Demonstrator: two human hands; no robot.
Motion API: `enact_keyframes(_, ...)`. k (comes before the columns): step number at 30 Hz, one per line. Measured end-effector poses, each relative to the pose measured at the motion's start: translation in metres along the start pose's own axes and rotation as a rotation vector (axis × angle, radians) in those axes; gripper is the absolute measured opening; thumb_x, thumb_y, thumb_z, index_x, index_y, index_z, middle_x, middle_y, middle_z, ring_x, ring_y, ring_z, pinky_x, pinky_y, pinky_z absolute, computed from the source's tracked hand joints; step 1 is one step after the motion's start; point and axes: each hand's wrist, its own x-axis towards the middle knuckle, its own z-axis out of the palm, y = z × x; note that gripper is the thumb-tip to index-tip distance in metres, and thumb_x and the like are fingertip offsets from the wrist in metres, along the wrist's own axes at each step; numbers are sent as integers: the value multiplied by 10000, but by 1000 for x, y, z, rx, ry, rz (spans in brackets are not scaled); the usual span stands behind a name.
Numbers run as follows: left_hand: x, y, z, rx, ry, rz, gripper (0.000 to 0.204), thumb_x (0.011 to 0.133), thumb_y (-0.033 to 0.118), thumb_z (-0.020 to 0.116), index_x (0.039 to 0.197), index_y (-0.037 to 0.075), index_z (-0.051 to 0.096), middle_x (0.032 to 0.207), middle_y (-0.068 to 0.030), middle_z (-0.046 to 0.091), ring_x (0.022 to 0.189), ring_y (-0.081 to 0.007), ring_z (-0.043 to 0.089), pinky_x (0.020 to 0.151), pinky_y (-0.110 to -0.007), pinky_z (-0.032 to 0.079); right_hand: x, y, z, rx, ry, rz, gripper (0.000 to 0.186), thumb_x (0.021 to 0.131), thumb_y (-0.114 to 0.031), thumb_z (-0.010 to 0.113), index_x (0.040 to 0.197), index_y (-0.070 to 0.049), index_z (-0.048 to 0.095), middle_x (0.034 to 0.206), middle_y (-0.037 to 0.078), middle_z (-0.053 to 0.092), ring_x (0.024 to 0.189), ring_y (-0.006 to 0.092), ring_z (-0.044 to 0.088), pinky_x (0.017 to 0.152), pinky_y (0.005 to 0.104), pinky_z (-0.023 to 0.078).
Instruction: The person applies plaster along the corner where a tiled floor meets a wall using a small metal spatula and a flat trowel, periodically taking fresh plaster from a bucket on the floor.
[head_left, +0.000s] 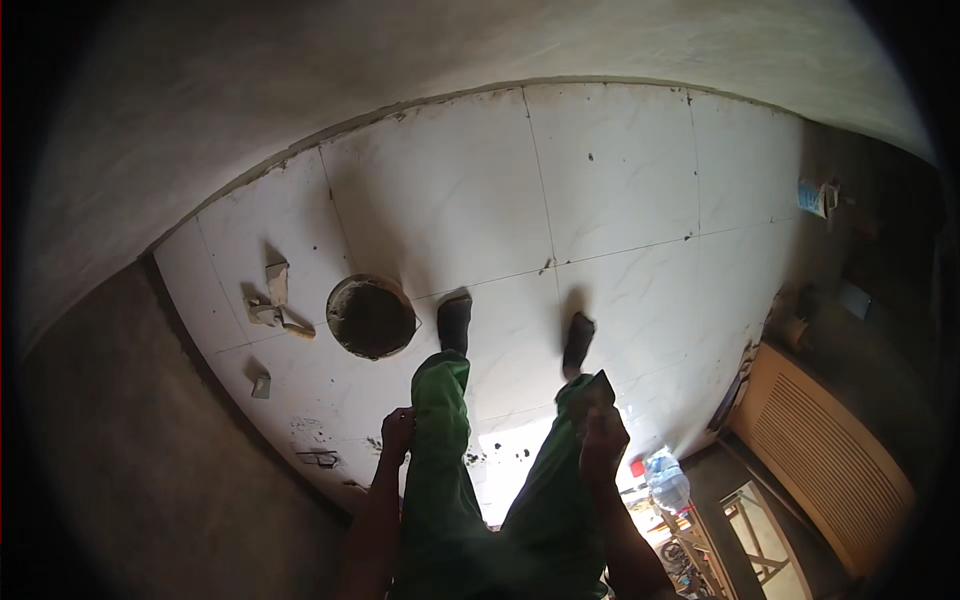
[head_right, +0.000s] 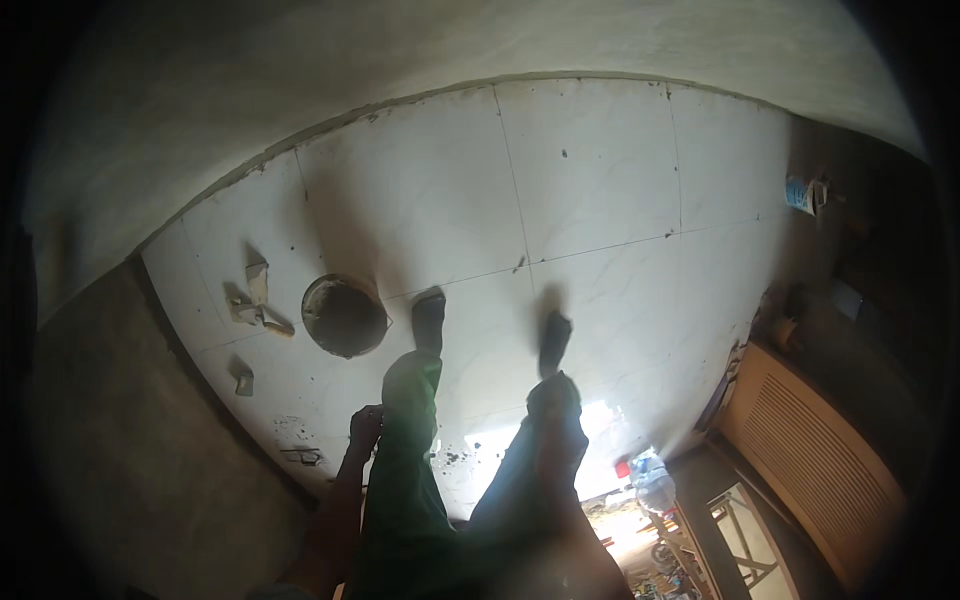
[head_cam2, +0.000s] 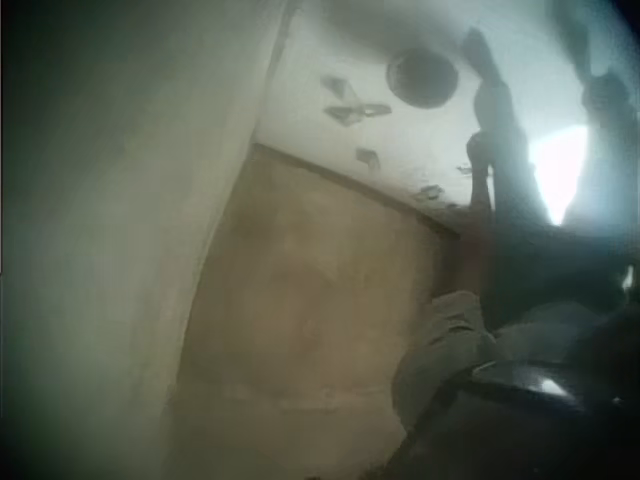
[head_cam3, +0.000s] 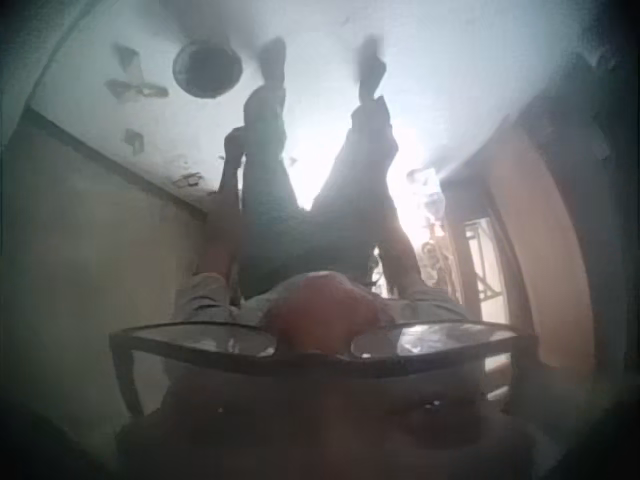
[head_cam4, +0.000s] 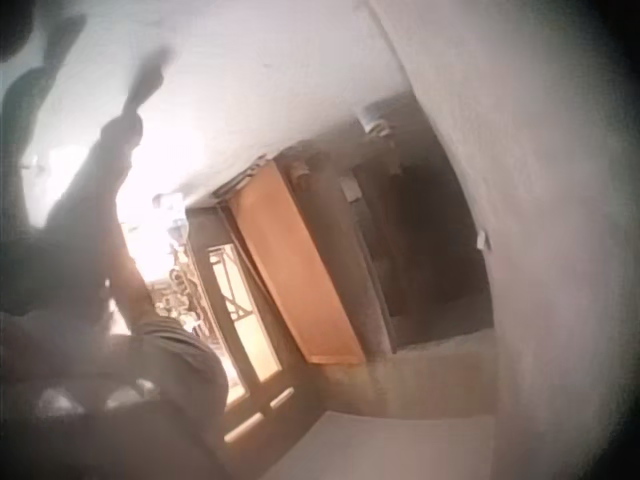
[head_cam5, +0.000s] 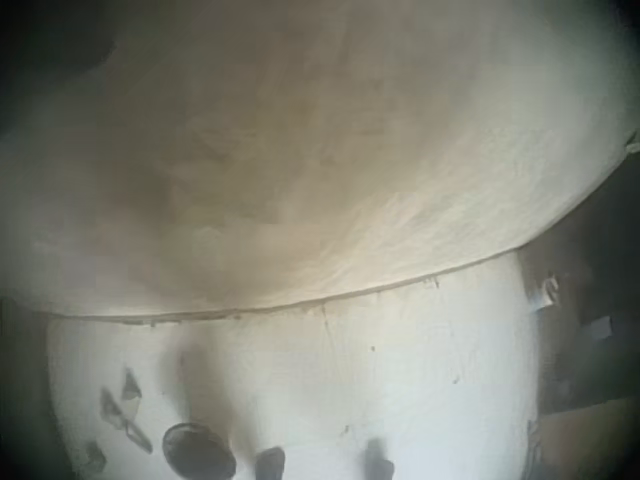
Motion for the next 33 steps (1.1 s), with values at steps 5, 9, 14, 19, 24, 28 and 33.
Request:
enact_keyframes(5,3,22,60,-108,116,-98,400,1020,356,641,1163,3,764,960,-119,777,846,-205,741,762,-362,588,120,32,-31,-205,-171,-325,304,1048,-265,606,1013,28,677,800,194,666,701,309,635,644,452,498)
enact_keyframes(9,10,39,113,-191,233,-214,389,1024,362,637,1135,16,777,976,-128,789,838,-222,742,792,-398,590,231,27,-9,-160,-264,-477,251,1031,-224,605,1015,9,699,866,242,697,814,458,679,714,515,519)
enact_keyframes(14,104,74,192,59,141,-160,350,1014,338,652,1108,24,774,998,-161,791,887,-306,760,845,-433,593,408,2,13,-320,-284,-709,266,1009,-215,612,1158,-38,745,1040,224,753,986,435,720,886,509,571)
enact_keyframes(19,294,212,253,467,388,422,462,955,245,735,1348,24,639,1311,-263,648,1271,-430,606,1084,-526,489,626,-4,27,-447,-111,-645,336,1036,-291,502,1103,-83,757,942,203,758,937,445,720,866,562,551)
enact_keyframes(24,500,394,271,474,918,657,566,1043,277,637,1530,25,496,1548,-242,495,1462,-420,459,1183,-545,411,788,-31,7,-747,257,-664,365,1023,-342,551,1266,-168,761,1037,215,725,1007,387,709,912,517,567)
enact_keyframes(28,578,474,299,459,1183,586,580,1055,320,602,1540,26,479,1581,-236,468,1477,-435,444,1166,-560,431,879,-58,-11,-673,370,-572,319,953,-232,546,1144,-102,765,1048,212,774,1039,411,743,914,541,576)
enact_keyframes(33,595,514,334,588,1285,196,625,1095,428,437,1600,60,422,1683,-210,370,1547,-423,371,1210,-568,365,945,-67,-37,-709,337,-405,319,948,-239,552,1131,-98,773,1068,211,774,1056,422,734,932,533,571)
